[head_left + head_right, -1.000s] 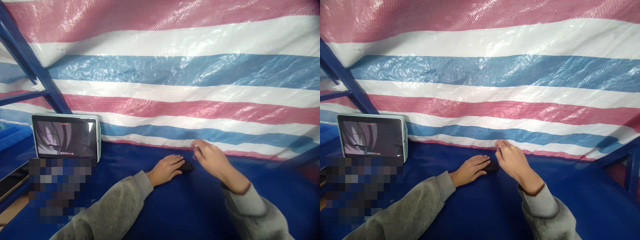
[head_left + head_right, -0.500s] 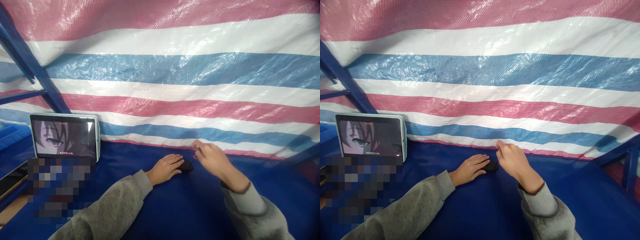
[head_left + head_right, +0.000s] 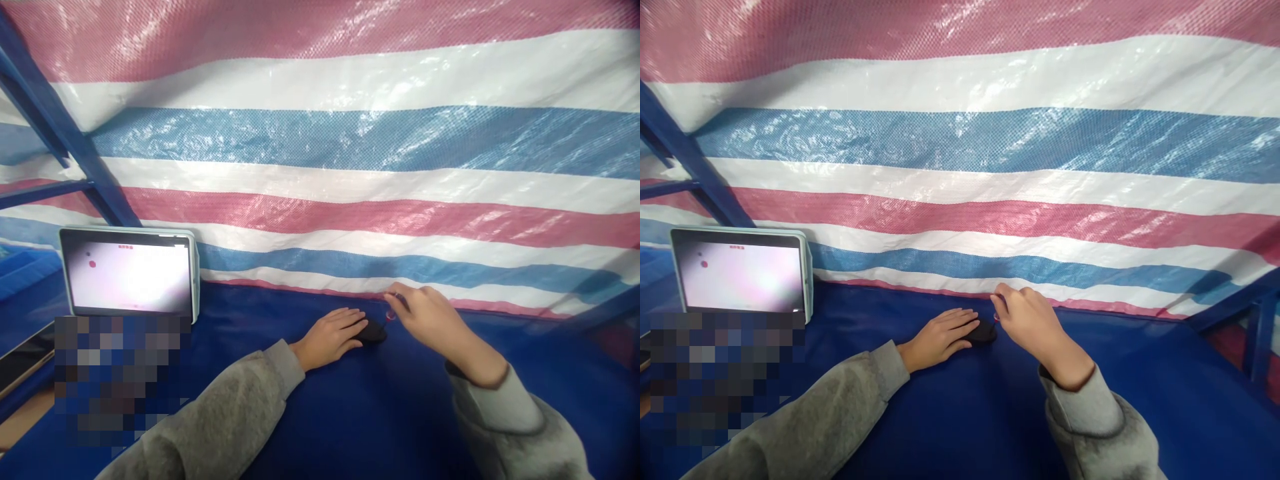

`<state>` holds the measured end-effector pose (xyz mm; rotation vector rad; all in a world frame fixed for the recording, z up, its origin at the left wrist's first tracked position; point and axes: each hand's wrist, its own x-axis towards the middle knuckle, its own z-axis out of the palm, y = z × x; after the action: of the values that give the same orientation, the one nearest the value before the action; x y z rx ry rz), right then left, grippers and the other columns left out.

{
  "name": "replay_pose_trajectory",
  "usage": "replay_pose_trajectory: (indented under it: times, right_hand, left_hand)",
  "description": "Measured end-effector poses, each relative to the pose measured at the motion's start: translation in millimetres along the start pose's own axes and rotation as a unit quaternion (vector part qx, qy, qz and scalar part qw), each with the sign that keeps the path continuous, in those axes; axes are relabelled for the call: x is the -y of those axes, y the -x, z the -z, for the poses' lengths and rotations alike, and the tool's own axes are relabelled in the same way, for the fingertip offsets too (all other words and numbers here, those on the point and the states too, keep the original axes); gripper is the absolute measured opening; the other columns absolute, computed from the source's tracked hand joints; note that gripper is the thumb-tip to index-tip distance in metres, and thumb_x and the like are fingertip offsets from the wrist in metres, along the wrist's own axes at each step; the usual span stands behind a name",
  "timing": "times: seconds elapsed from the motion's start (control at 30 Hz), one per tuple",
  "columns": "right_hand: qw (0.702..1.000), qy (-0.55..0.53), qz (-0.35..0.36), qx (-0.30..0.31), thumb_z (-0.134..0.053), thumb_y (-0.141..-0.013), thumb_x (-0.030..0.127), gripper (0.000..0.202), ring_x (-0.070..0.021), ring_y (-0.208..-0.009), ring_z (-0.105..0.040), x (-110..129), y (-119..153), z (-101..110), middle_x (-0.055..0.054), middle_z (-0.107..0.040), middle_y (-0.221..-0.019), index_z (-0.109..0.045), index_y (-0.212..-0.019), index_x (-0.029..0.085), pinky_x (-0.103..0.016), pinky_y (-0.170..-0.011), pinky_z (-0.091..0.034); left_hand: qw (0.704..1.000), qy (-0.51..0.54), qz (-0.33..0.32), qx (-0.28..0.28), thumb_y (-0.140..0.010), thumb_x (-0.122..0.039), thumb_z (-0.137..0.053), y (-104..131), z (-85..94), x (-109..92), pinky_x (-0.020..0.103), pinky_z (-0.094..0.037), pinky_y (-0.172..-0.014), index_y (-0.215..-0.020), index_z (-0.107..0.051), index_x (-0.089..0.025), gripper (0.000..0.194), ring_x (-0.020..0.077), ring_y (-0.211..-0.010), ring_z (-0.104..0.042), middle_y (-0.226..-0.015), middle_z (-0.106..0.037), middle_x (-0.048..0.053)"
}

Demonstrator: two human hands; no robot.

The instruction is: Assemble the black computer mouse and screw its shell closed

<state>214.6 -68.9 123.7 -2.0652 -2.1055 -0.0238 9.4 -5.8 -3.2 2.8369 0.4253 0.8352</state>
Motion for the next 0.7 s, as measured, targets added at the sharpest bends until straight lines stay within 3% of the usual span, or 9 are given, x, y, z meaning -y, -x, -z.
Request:
replay_pose_trajectory:
  times: [0.3, 0.4, 0.53, 0.7]
  right_hand:
    - [0.999, 0.032, -0.007, 0.001, -0.033, -0.096, 0.056, 0.048, -0.0224, -0.064, -0.064, -2.8, 0.6, 0.0, -0.006, -0.068, -0.066, -0.062, -0.081, 0.021, -0.029, -0.056, -0.031]
    - [0.999, 0.039, -0.020, -0.001, -0.035, -0.096, 0.045, 0.039, -0.0225, -0.070, -0.065, 1.6, 0.7, 0.7, -0.007, -0.071, -0.076, -0.062, -0.084, 0.021, -0.030, -0.059, -0.033]
    - [1.000, 0.012, -0.005, 0.003, -0.043, -0.088, 0.021, 0.022, -0.0215, -0.081, -0.066, 5.8, 0.6, 1.8, -0.005, -0.072, -0.087, -0.064, -0.091, 0.020, -0.029, -0.066, -0.037]
    - [0.999, -0.006, 0.042, 0.000, -0.038, -0.091, 0.020, 0.028, -0.0201, -0.080, -0.065, 3.3, -0.6, -1.1, -0.005, -0.071, -0.084, -0.066, -0.097, 0.021, -0.029, -0.068, -0.039]
  left_hand:
    - [1.000, -0.003, 0.005, 0.003, -0.100, -0.041, -0.044, -0.4, 1.7, -1.0, 0.040, -0.037, -0.115, -0.137, -0.049, -0.018, 0.044, 0.0206, -0.133, -0.047, -0.141, -0.052, 0.009]
    - [1.000, 0.000, -0.003, -0.002, -0.101, -0.042, -0.042, -0.2, 1.3, -0.6, 0.040, -0.037, -0.115, -0.136, -0.050, -0.017, 0.044, 0.0204, -0.133, -0.047, -0.141, -0.052, 0.009]
    - [1.000, 0.002, -0.003, -0.004, -0.101, -0.042, -0.042, 0.0, -0.4, 0.5, 0.039, -0.038, -0.115, -0.136, -0.050, -0.017, 0.043, 0.0202, -0.134, -0.046, -0.141, -0.052, 0.009]
    - [1.000, -0.001, -0.007, -0.001, -0.101, -0.041, -0.042, 0.5, -1.6, 1.1, 0.040, -0.037, -0.115, -0.137, -0.049, -0.017, 0.044, 0.0206, -0.135, -0.045, -0.142, -0.052, 0.009]
